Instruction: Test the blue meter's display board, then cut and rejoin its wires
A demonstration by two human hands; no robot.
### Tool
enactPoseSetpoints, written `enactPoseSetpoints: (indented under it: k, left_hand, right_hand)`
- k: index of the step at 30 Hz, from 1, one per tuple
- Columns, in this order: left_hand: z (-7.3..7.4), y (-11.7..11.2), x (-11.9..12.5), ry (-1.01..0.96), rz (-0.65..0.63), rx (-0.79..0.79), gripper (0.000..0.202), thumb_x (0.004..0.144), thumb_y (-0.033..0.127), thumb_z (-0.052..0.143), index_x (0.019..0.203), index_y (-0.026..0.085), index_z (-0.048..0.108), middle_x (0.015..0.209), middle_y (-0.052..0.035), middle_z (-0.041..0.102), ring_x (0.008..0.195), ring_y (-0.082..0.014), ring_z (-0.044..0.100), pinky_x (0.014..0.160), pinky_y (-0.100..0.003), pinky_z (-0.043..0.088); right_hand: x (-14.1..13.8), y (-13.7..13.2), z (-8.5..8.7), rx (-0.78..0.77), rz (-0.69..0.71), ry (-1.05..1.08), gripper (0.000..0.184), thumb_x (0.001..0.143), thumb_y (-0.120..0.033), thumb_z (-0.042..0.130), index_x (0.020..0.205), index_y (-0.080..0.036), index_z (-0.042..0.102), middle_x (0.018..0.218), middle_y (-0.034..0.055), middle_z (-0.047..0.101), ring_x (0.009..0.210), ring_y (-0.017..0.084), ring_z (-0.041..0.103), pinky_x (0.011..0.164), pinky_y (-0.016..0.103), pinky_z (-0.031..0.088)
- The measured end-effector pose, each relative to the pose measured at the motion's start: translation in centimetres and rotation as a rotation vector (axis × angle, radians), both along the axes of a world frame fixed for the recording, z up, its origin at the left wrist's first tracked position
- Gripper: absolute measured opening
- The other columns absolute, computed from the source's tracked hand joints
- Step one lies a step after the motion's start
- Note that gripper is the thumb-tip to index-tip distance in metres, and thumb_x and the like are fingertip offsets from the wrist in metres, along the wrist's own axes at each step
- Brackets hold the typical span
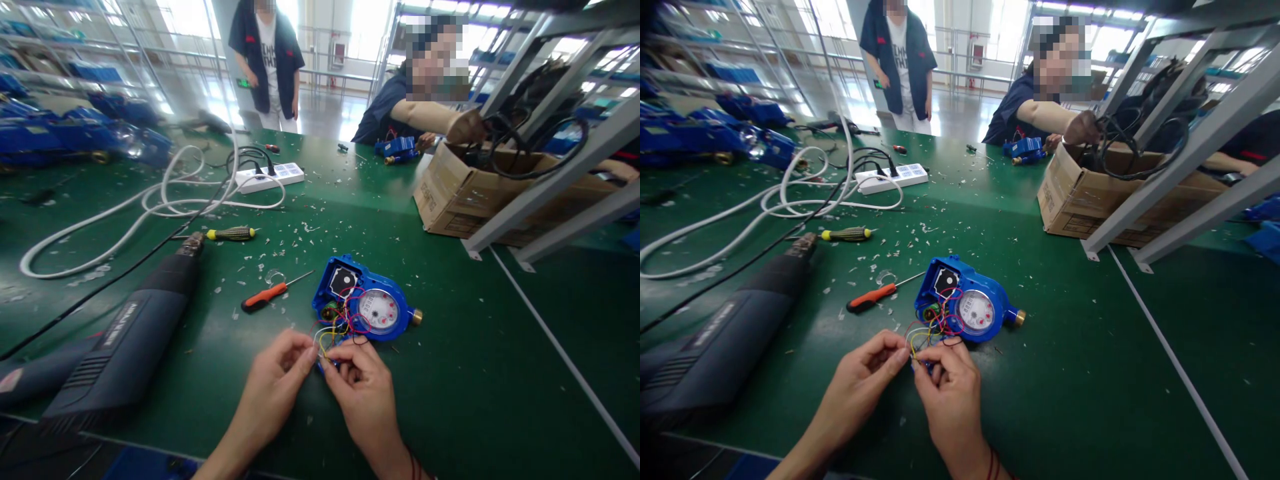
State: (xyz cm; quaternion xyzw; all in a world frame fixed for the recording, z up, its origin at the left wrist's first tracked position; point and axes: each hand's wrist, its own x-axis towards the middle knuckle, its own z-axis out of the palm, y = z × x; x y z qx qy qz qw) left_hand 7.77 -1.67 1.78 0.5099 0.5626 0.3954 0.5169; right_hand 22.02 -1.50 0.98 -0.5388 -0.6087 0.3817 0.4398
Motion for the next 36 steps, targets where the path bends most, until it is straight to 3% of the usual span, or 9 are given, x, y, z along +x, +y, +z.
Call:
enactPoseSetpoints:
  k: [4, 6, 10, 15, 24, 36]
  left_hand:
    - [-0.4, -0.6, 0.1, 0.112, 0.142, 0.077, 0.023, 0.081, 0.035, 0.055, 0.099, 0.020, 0.050, 0.078, 0.0016, 0.055, 0.071, -0.0122, 0.053, 0.067, -0.022, 0.042]
    - [-0.2, -0.7, -0.1, 0.114, 0.128, 0.083, 0.026, 0.082, 0.035, 0.054, 0.103, 0.021, 0.049, 0.079, 0.0017, 0.055, 0.072, -0.0121, 0.053, 0.068, -0.022, 0.042]
    - [0.3, -0.1, -0.4, -0.037, -0.024, -0.020, 0.021, 0.083, 0.038, 0.052, 0.086, 0.018, 0.058, 0.078, 0.0002, 0.057, 0.073, -0.0125, 0.053, 0.067, -0.021, 0.041]
    - [0.3, 0.2, -0.3, -0.189, -0.030, -0.112, 0.022, 0.082, 0.038, 0.055, 0.079, 0.016, 0.058, 0.075, 0.0008, 0.058, 0.071, -0.0117, 0.051, 0.065, -0.020, 0.040]
    - [0.3, -0.6, -0.2, 0.094, -0.004, 0.035, 0.022, 0.084, 0.039, 0.052, 0.078, 0.019, 0.060, 0.076, 0.0005, 0.056, 0.071, -0.0126, 0.052, 0.066, -0.023, 0.039]
    - [0.2, -0.8, 0.2, 0.023, 0.027, 0.034, 0.020, 0.084, 0.036, 0.052, 0.080, 0.018, 0.059, 0.078, 0.0000, 0.057, 0.073, -0.0129, 0.053, 0.067, -0.022, 0.040]
  right_hand:
    - [-0.1, -0.2, -0.1, -0.015, -0.003, -0.005, 0.010, 0.075, -0.011, 0.058, 0.075, -0.018, 0.065, 0.075, 0.0010, 0.054, 0.050, 0.009, 0.045, 0.046, 0.021, 0.038]
    - [-0.1, -0.2, -0.1, -0.009, -0.008, -0.011, 0.009, 0.074, -0.011, 0.058, 0.074, -0.018, 0.064, 0.074, 0.0009, 0.054, 0.050, 0.009, 0.045, 0.046, 0.021, 0.038]
    - [-0.1, -0.1, 0.0, 0.018, -0.010, -0.020, 0.008, 0.074, -0.011, 0.058, 0.072, -0.017, 0.064, 0.072, 0.0007, 0.054, 0.050, 0.009, 0.045, 0.047, 0.021, 0.038]
    - [0.0, 0.0, 0.1, 0.016, 0.008, -0.034, 0.008, 0.075, -0.012, 0.058, 0.073, -0.018, 0.063, 0.073, 0.0005, 0.054, 0.052, 0.009, 0.046, 0.048, 0.021, 0.039]
    - [0.3, 0.1, 0.6, -0.034, 0.074, -0.029, 0.006, 0.076, -0.016, 0.059, 0.073, -0.018, 0.065, 0.073, -0.0001, 0.055, 0.050, 0.008, 0.046, 0.045, 0.020, 0.038]
    - [0.5, 0.2, 0.8, -0.085, 0.066, 0.009, 0.009, 0.074, -0.015, 0.058, 0.076, -0.016, 0.067, 0.074, 0.0016, 0.057, 0.054, 0.009, 0.052, 0.042, 0.019, 0.038]
